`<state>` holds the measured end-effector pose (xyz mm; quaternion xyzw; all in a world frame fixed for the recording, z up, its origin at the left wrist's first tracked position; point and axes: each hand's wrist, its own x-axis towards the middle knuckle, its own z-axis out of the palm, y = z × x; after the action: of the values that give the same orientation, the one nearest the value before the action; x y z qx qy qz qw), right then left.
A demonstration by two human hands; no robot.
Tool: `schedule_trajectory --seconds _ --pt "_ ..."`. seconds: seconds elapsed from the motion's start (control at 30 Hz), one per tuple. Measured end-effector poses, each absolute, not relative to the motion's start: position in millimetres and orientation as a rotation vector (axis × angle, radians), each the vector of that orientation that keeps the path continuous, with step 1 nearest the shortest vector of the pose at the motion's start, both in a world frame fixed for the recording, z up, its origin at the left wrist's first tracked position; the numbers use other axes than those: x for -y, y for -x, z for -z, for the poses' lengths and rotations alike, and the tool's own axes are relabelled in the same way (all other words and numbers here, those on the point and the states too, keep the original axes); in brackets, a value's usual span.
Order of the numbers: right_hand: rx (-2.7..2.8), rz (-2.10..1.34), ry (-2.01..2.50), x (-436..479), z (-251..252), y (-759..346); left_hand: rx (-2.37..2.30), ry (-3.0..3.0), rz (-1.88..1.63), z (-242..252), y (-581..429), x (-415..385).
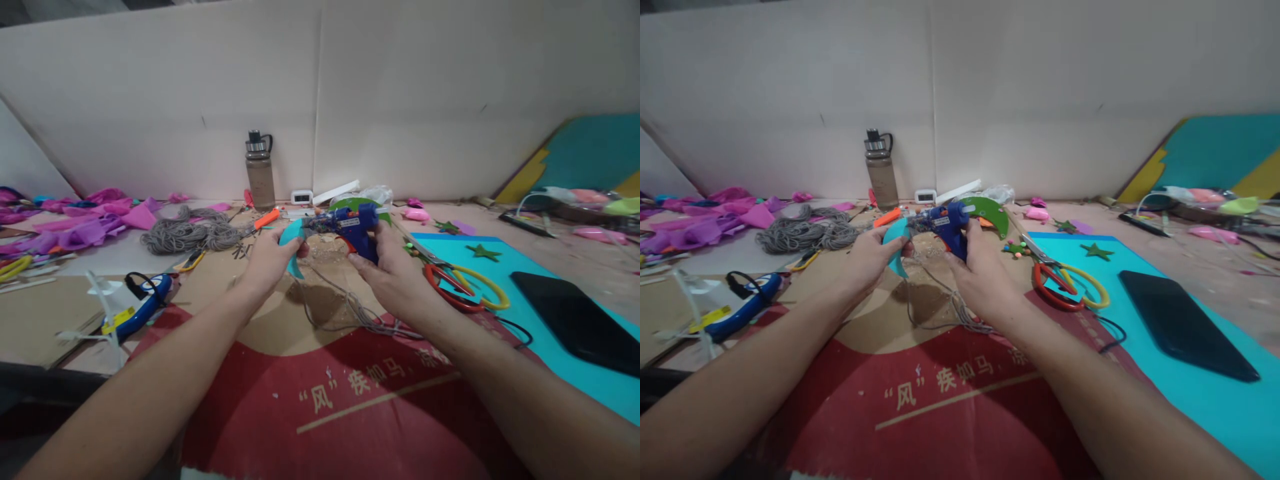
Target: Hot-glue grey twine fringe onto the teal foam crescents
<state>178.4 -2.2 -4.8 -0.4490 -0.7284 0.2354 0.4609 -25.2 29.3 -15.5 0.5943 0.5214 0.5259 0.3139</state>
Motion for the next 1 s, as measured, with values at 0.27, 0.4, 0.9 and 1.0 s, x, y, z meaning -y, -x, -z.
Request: schedule_trajectory --seconds 0.27,0.4,0.9,1.0 --pt "1.803 -0.600 1.088 3.8 4.1 -178.4 -1.388 -1.568 -1.403 14.8 26.1 -29.8" --pt "1.823 -0.618 1.090 4.3 3.8 -177.6 -1.341 -1.526 -1.424 13.4 24.9 -29.0" --pt "1.846 -0.616 1.157 7.4 0.3 -177.0 -1.306 -1.425 -1.502 17.7 27.4 -34.2" --pt "1.845 -0.582 1.118 8.6 -1.4 -177.0 -1.274 -1.381 -1.508 19.0 28.3 -36.4"
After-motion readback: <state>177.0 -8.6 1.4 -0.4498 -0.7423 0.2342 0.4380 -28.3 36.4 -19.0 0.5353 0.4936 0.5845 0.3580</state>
